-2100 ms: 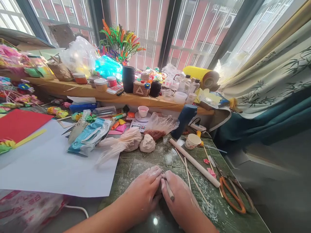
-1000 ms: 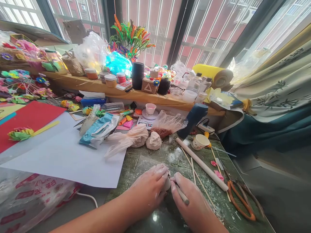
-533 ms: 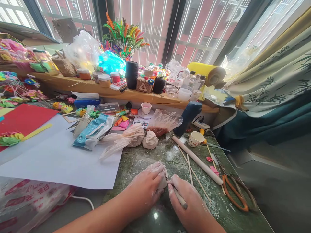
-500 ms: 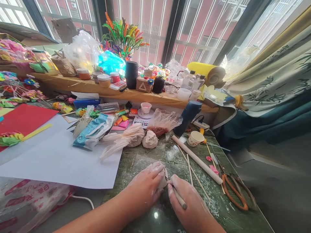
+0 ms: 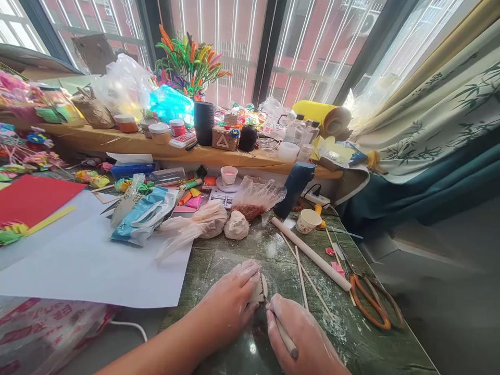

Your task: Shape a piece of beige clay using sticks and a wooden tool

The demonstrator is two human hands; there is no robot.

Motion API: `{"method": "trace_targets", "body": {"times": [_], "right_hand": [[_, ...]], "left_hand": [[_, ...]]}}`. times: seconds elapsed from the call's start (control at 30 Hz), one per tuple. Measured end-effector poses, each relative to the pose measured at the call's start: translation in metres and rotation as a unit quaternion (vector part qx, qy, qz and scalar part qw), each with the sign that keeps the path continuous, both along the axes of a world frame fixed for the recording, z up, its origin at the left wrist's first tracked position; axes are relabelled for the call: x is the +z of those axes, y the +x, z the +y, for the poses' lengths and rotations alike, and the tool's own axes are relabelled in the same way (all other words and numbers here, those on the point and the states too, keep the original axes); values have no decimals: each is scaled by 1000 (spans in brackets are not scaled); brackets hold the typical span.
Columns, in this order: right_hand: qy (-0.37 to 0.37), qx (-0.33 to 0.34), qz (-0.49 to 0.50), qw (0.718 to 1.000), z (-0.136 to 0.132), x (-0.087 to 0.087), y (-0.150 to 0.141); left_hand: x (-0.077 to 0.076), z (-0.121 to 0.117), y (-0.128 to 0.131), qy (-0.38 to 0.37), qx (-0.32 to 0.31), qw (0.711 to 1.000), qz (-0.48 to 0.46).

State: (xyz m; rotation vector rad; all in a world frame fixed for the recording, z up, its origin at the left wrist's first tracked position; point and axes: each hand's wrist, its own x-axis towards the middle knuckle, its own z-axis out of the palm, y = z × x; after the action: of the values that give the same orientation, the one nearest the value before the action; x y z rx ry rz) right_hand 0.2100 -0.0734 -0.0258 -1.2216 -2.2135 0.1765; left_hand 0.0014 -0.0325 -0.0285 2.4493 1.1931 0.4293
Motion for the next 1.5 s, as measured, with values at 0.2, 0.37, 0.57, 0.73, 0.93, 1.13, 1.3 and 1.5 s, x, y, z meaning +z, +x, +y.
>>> {"method": "trace_targets", "body": {"times": [0.2, 0.37, 0.57, 0.73, 0.93, 1.13, 1.3, 1.5], "right_hand": [[-8, 7, 39, 999, -4, -2, 3], [-120, -5, 88, 989, -1, 3, 3], [-127, -63, 187, 972, 1, 6, 10], [-130, -128, 216, 959, 18, 5, 19], [-31, -13, -8, 999, 35, -13, 34], [-45, -21, -59, 997, 30, -9, 34], [-95, 8, -76, 993, 39, 11, 23], [-113, 84, -113, 984, 60, 25, 26]], "left_hand": [[-2, 0, -1, 12, 6, 1000, -12], [0, 0, -1, 20, 2, 1000, -5], [1, -1, 0, 31, 21, 999, -15], [2, 0, 1, 20, 61, 998, 2], [-2, 3, 2, 33, 69, 997, 11], [-6, 0, 8, 64, 71, 995, 11], [-3, 1, 9, 63, 71, 995, 29], [0, 2, 10, 69, 64, 995, 35]]}}
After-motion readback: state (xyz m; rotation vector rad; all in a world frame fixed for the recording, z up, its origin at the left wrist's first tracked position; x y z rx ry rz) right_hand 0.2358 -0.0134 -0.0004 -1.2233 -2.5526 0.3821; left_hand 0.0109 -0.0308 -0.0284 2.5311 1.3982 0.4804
